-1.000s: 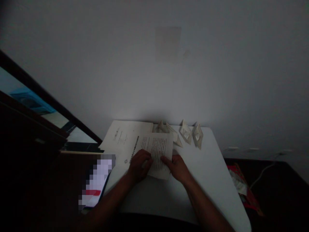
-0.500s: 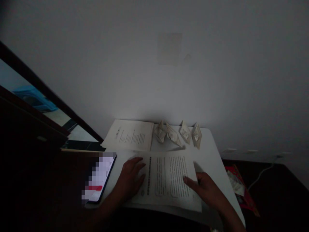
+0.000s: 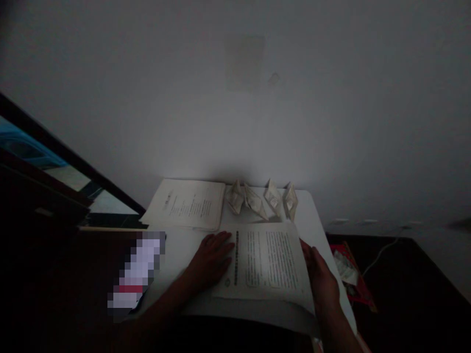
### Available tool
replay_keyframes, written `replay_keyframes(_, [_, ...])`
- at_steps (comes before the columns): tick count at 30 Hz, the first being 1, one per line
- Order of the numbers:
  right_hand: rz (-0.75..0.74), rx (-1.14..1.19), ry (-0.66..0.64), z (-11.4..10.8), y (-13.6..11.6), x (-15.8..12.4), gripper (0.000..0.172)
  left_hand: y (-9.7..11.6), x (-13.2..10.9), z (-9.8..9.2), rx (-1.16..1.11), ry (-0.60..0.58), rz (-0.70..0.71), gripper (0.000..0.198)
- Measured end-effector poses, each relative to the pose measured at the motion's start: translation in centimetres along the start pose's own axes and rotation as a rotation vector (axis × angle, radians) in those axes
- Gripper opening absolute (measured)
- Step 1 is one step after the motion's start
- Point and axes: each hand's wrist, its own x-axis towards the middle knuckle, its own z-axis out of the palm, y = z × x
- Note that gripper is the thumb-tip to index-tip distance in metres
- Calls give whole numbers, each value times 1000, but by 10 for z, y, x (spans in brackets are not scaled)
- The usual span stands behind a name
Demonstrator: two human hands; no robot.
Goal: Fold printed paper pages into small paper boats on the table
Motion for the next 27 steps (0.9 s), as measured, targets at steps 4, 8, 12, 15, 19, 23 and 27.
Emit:
replay_keyframes(4, [0, 116, 11, 9, 3, -8, 41, 2, 5, 5, 2, 0, 1, 35])
replay_keyframes(8, [6, 186, -62, 26, -5, -13, 43, 5, 7, 8, -9, 7, 17, 36])
replay_keyframes(12, [-174, 0, -315, 51, -14, -16, 45, 5, 8, 9, -24, 26, 21, 33])
replay_keyframes(15, [-304, -203, -315, 69, -14, -19, 45, 3, 7, 9, -52, 51, 24, 33])
replay_keyframes(19, [-426, -466, -303, 82, -7, -21, 44, -2, 6, 13, -111, 115, 26, 37])
replay_keyframes(23, [-559, -654, -255, 88, -3, -21, 44, -7, 3, 13, -178, 159, 0, 40])
replay_keyframes(27, [-614, -750, -222, 89, 0, -20, 45, -15, -2, 8, -183, 172, -27, 37])
